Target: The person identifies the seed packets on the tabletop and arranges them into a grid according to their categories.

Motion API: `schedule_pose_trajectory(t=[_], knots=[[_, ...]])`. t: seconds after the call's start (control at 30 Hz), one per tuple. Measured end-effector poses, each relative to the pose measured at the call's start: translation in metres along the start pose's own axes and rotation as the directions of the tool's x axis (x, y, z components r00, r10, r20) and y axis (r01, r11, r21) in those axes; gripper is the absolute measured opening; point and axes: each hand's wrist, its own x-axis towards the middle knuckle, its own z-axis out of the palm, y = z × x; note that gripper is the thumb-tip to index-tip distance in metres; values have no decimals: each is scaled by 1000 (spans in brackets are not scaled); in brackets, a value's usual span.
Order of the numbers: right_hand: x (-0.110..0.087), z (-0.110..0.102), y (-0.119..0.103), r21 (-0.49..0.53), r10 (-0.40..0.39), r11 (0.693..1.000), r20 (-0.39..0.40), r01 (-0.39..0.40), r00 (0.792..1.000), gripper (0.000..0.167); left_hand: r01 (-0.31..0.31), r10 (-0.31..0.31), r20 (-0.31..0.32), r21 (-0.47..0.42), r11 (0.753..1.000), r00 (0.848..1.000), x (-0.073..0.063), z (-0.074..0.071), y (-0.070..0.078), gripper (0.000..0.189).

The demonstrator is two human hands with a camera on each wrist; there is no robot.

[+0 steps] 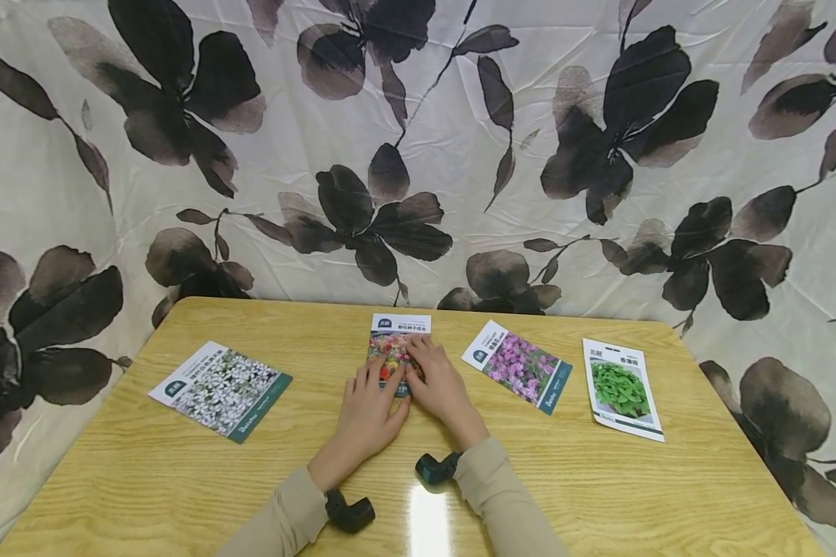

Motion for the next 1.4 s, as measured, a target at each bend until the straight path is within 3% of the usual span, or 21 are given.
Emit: schedule_pose_trajectory(t=[0.2, 0.57, 0.87, 1.13, 1.4], knots=[[4, 2, 1, -20, 14, 1000, 13, -13, 1000, 46, 22, -22, 29, -15, 1000, 999, 3, 0, -3, 49], [1, 2, -2, -47, -22, 999, 14, 23, 1000, 45, 38, -40, -46, -46, 998, 998, 3, 2, -5, 45], [-2, 3, -3, -43, -31, 999, -9, 31, 999, 43, 52, -53, -31, -47, 998, 998, 2, 1, -4, 45], [0, 4, -2, -48, -36, 998, -18, 36, 999, 41, 40, -42, -71, -36, 999, 997, 2, 1, -4, 45], [0, 4, -3, -46, -42, 998, -32, 40, 999, 40, 45, -47, -54, -41, 998, 997, 3, 1, -5, 46]])
